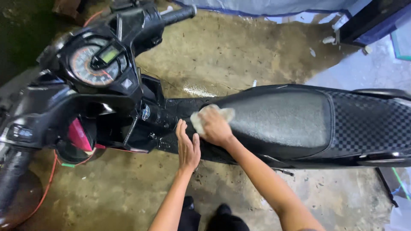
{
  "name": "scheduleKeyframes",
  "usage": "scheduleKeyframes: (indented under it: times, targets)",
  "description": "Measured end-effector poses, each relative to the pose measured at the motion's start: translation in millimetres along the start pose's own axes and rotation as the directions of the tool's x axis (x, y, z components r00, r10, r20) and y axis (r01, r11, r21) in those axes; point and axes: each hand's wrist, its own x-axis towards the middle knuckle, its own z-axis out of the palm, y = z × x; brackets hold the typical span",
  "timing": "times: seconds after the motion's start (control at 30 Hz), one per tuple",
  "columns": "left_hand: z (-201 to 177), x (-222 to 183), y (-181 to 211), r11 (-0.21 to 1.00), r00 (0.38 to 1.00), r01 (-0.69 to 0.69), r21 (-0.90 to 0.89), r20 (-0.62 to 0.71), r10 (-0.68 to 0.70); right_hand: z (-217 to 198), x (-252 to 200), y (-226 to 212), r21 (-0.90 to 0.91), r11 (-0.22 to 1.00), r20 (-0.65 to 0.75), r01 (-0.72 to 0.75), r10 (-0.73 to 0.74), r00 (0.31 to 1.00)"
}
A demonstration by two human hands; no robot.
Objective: The person wipes the seat and body panels of a black scooter using a cloth. They clean the seat, side panels, and rear wheel area, occasionally adjusting the cloth to wipe different surfaces.
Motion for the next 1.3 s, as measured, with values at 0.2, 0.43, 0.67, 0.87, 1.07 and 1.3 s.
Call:
scheduleKeyframes:
  times: [0.2,0.43,0.67,0.87,1.07,1.3]
  targets:
    - [35,-24,-8,0.995,0.994,-0.101,0.021,-0.05,0.102,-15,-39,19,0.071,0.868,0.051,0.492,-0.496,0.867]
    - [75,-56,53,0.984,0.99,-0.139,0.114,0.014,0.138,-63,-161,77,0.065,0.85,0.222,0.522,-0.522,0.823]
    - [139,-90,121,0.973,0.972,-0.221,0.073,-0.07,0.226,-127,-259,144,0.073,0.906,0.157,0.416,-0.423,0.893]
    - [190,-113,170,0.956,0.95,-0.284,0.078,-0.115,0.292,-183,-350,214,0.033,0.966,-0.01,0.258,-0.258,0.966]
    - [208,-105,170,0.942,0.936,-0.322,0.098,-0.113,0.332,-203,-415,238,-0.138,0.982,-0.275,-0.131,0.089,0.957]
    - [214,-90,128,0.923,0.905,-0.373,0.091,-0.182,0.383,-149,-339,183,-0.181,0.637,-0.548,-0.75,0.568,0.614]
